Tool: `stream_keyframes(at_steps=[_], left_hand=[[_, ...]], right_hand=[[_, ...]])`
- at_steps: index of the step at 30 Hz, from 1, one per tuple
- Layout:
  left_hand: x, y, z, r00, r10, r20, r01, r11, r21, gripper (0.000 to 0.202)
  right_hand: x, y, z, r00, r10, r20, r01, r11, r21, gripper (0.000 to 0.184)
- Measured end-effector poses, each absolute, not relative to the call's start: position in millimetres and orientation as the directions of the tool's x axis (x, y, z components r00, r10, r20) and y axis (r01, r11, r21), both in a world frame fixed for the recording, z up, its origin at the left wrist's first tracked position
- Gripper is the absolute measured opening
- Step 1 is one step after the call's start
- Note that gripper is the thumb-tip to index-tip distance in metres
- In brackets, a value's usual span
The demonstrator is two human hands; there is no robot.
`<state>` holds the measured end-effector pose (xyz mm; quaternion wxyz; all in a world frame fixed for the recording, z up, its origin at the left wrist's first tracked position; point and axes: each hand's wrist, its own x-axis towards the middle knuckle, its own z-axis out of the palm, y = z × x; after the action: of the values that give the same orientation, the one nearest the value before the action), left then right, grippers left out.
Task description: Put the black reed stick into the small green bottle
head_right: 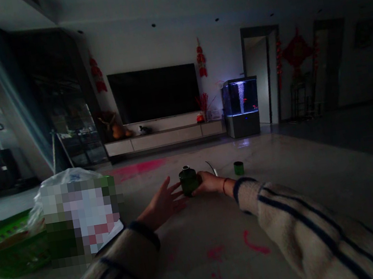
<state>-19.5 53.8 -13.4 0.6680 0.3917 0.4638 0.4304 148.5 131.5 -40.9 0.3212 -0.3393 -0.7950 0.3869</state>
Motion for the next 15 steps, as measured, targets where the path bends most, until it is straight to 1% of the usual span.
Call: stream_keyframes(at_steps=[3, 5, 7, 9, 11, 13, 14, 15], left_hand=[[-19.6, 54.6, -13.7, 0.184, 0.94, -0.287, -0.226, 0.324, 0.919, 0.065], [-19.5, 55.1, -13.3, 0.165, 0.939, -0.303, -0.235, 0.335, 0.912, 0.064], [-19.2, 55.2, -12.8, 0.148, 0.937, -0.316, -0.237, 0.344, 0.909, 0.064], [-18.9, 54.8, -12.5, 0.134, 0.939, -0.318, -0.237, 0.342, 0.909, 0.064], [-18.6, 53.9, -12.5, 0.128, 0.941, -0.312, -0.24, 0.335, 0.911, 0.064], [-18.4, 52.8, -12.4, 0.124, 0.942, -0.312, -0.245, 0.333, 0.911, 0.064], [-18.4, 52.2, -12.2, 0.123, 0.942, -0.313, -0.247, 0.334, 0.91, 0.064], [-18.2, 51.6, -11.9, 0.121, 0.942, -0.314, -0.25, 0.335, 0.909, 0.064]], right_hand=[[152.6, 129.8, -31.4, -0.574, 0.793, 0.202, 0.311, 0.44, -0.843, 0.047], [160.0, 130.7, -21.2, -0.548, 0.824, 0.141, 0.41, 0.412, -0.814, 0.043], [170.1, 133.7, -11.2, -0.518, 0.853, 0.063, 0.55, 0.388, -0.74, 0.036], [180.3, 137.5, -4.4, -0.479, 0.876, 0.061, 0.681, 0.415, -0.603, 0.025], [188.0, 139.9, -1.9, -0.434, 0.893, 0.118, 0.806, 0.443, -0.393, 0.026], [192.2, 139.6, -2.6, -0.392, 0.909, 0.144, 0.895, 0.413, -0.168, 0.025], [193.1, 138.4, -3.6, -0.371, 0.919, 0.131, 0.92, 0.383, -0.08, 0.024], [193.4, 136.6, -4.5, -0.349, 0.931, 0.107, 0.935, 0.353, -0.016, 0.024]])
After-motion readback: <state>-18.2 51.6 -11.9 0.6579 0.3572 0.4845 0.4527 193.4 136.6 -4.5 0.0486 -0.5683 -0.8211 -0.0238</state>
